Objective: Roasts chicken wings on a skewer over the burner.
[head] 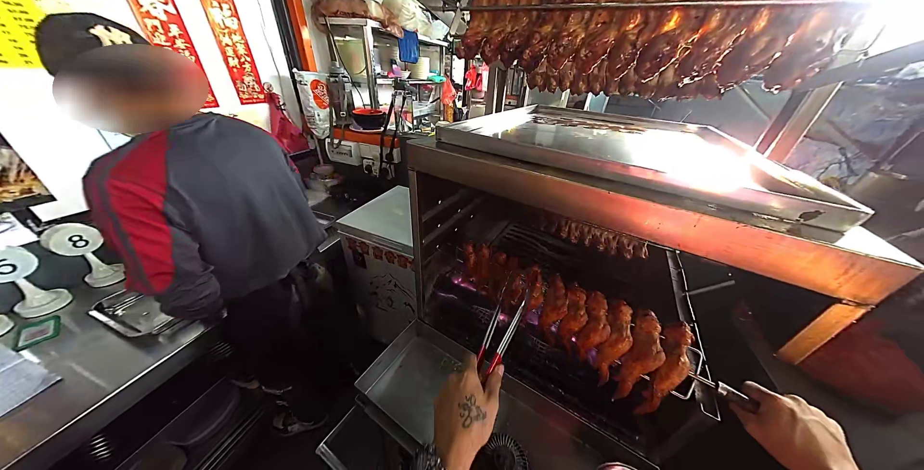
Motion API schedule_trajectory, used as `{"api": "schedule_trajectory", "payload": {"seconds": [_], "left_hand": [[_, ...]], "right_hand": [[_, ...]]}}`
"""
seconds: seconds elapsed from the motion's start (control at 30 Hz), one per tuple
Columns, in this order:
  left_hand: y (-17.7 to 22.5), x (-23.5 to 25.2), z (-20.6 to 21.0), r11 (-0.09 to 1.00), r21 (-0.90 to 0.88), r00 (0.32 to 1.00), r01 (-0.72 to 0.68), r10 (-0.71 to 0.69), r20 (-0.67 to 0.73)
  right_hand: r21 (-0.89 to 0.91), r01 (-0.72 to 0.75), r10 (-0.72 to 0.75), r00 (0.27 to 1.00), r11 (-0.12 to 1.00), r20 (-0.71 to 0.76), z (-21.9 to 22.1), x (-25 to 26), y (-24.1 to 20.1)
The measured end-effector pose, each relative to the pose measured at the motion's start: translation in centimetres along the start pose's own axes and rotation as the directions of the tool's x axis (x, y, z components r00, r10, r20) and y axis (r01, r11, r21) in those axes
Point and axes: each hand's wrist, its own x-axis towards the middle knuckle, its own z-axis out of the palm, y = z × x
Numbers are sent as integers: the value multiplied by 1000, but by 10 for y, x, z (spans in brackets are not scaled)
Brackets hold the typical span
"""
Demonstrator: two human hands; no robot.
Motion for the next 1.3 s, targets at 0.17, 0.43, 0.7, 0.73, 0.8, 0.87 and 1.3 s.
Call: {"api": "schedule_trajectory", "payload": {"seconds": [0.17, 0.43, 0.7, 0.73, 0.8, 0.87, 1.3], "left_hand": [[35, 20, -21, 990, 143, 999, 7, -12, 34], [41, 21, -22, 988, 151, 999, 23, -27, 28], [39, 11, -18, 992, 128, 1000, -4, 5, -7], [41, 7, -17, 992, 127, 1000, -17, 17, -5], [46, 0, -13, 989, 143, 999, -34, 30, 34], [53, -3, -7, 984, 173, 996, -33, 19, 86], [67, -1, -7, 976, 216, 995, -39, 19, 93]], "right_hand": [[-29, 6, -9, 994, 1000, -106, 2, -9, -6], [-56, -13, 7, 995, 998, -99, 1, -6, -9], [-61, -21, 16, 996, 998, -82, 1, -5, -9], [-64, -26, 20, 997, 998, -81, 1, -5, -9], [-67, -27, 21, 997, 997, -79, 0, -5, -11], [-68, -32, 27, 996, 997, -80, 0, -5, -11], [-63, -20, 18, 999, 998, -32, -7, -8, -11]]}}
